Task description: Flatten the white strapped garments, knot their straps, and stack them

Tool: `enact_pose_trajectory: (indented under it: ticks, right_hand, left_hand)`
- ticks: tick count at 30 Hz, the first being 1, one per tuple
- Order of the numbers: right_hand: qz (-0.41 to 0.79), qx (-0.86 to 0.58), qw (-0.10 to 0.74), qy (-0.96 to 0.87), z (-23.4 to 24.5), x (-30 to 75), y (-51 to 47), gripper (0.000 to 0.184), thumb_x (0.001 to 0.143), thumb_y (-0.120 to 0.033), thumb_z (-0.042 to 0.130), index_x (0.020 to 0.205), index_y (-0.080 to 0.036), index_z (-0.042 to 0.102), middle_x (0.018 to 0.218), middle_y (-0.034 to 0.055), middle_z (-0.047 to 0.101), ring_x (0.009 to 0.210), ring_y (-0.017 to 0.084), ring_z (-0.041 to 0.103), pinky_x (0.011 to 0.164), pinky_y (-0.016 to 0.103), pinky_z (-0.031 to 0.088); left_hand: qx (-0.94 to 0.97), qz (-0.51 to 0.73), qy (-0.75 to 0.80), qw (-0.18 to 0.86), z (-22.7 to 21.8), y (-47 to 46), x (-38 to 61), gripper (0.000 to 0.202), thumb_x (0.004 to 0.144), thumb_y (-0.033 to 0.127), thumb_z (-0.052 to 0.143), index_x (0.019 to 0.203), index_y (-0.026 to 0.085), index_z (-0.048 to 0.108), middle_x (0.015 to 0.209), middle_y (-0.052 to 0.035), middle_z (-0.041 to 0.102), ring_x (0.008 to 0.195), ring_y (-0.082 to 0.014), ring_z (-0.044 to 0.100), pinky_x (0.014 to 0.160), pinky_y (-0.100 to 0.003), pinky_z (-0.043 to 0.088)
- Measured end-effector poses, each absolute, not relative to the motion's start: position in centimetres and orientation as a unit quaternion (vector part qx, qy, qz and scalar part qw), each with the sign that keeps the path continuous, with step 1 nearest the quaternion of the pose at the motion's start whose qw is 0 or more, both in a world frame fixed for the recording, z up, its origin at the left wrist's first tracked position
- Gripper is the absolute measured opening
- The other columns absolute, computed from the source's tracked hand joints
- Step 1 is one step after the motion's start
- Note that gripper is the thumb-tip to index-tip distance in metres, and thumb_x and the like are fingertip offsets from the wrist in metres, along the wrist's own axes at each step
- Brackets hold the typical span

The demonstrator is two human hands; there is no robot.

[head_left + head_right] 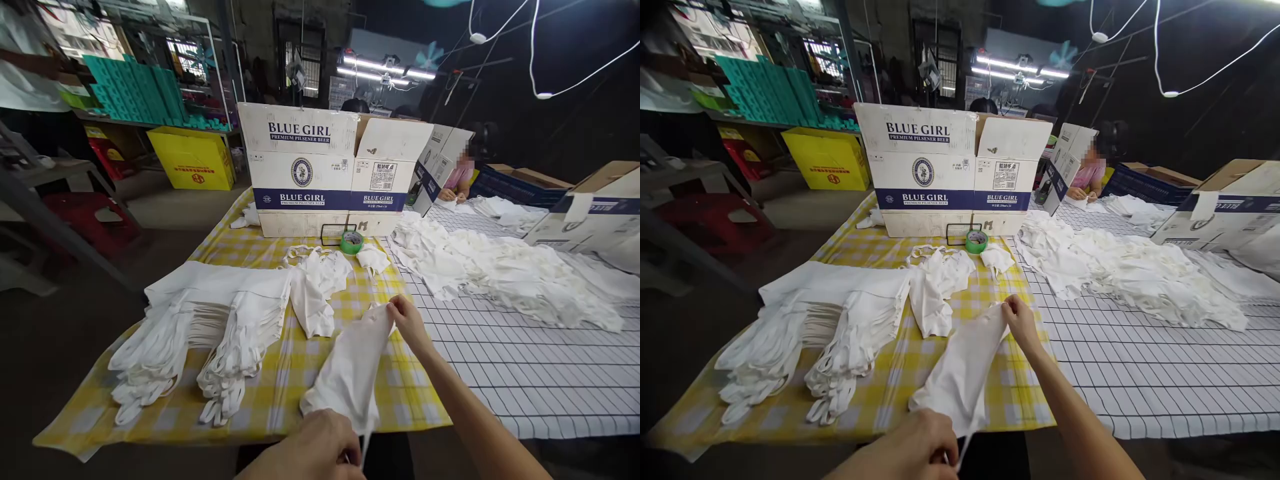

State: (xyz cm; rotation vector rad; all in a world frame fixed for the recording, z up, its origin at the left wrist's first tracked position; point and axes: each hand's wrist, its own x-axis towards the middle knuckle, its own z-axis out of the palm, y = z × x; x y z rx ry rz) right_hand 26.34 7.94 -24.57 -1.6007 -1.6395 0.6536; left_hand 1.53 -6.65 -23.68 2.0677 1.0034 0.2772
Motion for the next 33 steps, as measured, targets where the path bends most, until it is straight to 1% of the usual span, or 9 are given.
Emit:
enact_pose_trajectory:
  ticks: [5,9,12,15,20,23,26,29,33]
  right_hand:
    - [0.27,-0.609,0.39,-0.636,-23.9,25.8,7.5,0.019,0.08,-0.037,0.043,0.073,-0.02,0.047,0.064,-0.0008,0.047,0.06,0.015,0.043,0.054,0.025,0.035]
    - [0.246,-0.608,0.404,-0.638,-22.7,25.8,7.5,0.018,0.079,-0.036,0.045,0.072,-0.021,0.048,0.064,-0.0006,0.049,0.06,0.015,0.043,0.055,0.025,0.034]
    - [0.21,-0.628,0.411,-0.626,-22.1,26.6,7.5,0.016,0.079,-0.034,0.044,0.073,-0.02,0.049,0.064,-0.0005,0.05,0.061,0.015,0.045,0.057,0.026,0.035]
    - [0.176,-0.653,0.425,-0.602,-21.9,28.2,7.6,0.018,0.078,-0.035,0.044,0.074,-0.02,0.051,0.066,0.0002,0.054,0.062,0.015,0.047,0.059,0.026,0.036]
    - [0.16,-0.69,0.415,-0.572,-22.5,30.0,8.0,0.018,0.075,-0.036,0.046,0.072,-0.02,0.053,0.063,-0.0001,0.055,0.059,0.015,0.048,0.056,0.026,0.036]
    - [0.162,-0.684,0.41,-0.581,-22.8,29.3,8.1,0.018,0.076,-0.037,0.046,0.071,-0.02,0.052,0.061,-0.0007,0.054,0.058,0.015,0.048,0.055,0.026,0.036]
    - [0.159,-0.666,0.41,-0.603,-22.3,28.4,7.8,0.02,0.078,-0.039,0.046,0.072,-0.021,0.052,0.061,-0.0006,0.055,0.058,0.015,0.048,0.055,0.026,0.036]
    - [0.145,-0.658,0.406,-0.617,-21.3,28.8,7.2,0.022,0.08,-0.041,0.046,0.073,-0.021,0.053,0.063,-0.0006,0.057,0.058,0.015,0.048,0.057,0.026,0.037]
    - [0.133,-0.68,0.409,-0.593,-20.3,31.6,6.1,0.022,0.079,-0.041,0.049,0.076,-0.02,0.055,0.067,0.0,0.059,0.062,0.015,0.051,0.06,0.026,0.039]
  left_hand:
    - [0.79,0.175,0.528,0.259,-25.8,-5.3,2.0,0.031,0.075,0.025,0.061,0.105,0.024,0.057,0.103,-0.0047,0.054,0.095,-0.0212,0.051,0.082,-0.032,0.04]
    - [0.827,0.115,0.506,0.218,-27.9,-4.9,1.8,0.034,0.069,0.032,0.068,0.101,0.024,0.056,0.103,-0.0049,0.053,0.098,-0.0245,0.048,0.084,-0.037,0.039]
    - [0.829,0.065,0.52,0.194,-28.2,-5.1,0.8,0.016,0.076,0.027,0.06,0.09,0.021,0.057,0.097,-0.0054,0.056,0.095,-0.024,0.049,0.08,-0.035,0.038]
    - [0.828,0.043,0.513,0.223,-27.4,-5.4,-1.3,0.008,0.079,0.025,0.056,0.082,0.018,0.058,0.091,-0.0035,0.058,0.087,-0.02,0.052,0.073,-0.03,0.038]
    - [0.806,0.018,0.452,0.381,-25.6,-6.2,-2.8,0.027,0.076,0.049,0.057,0.081,0.023,0.063,0.076,0.0035,0.059,0.068,-0.013,0.054,0.061,-0.023,0.036]
    - [0.814,0.105,0.473,0.32,-25.6,-5.2,-0.4,0.021,0.083,0.039,0.05,0.098,0.027,0.059,0.094,0.001,0.057,0.084,-0.0149,0.054,0.074,-0.025,0.039]
    - [0.823,0.141,0.501,0.228,-26.8,-3.0,2.7,0.036,0.077,0.029,0.058,0.112,0.024,0.051,0.108,-0.0044,0.051,0.101,-0.0206,0.047,0.084,-0.032,0.038]
    - [0.803,0.139,0.534,0.223,-28.2,-0.8,3.8,0.018,0.077,0.018,0.053,0.095,0.018,0.056,0.1,-0.0056,0.053,0.096,-0.0204,0.048,0.081,-0.032,0.039]
    - [0.733,0.21,0.538,0.358,-28.4,1.0,2.0,0.009,0.08,0.02,0.047,0.077,0.016,0.054,0.081,-0.002,0.055,0.077,-0.0154,0.051,0.069,-0.027,0.039]
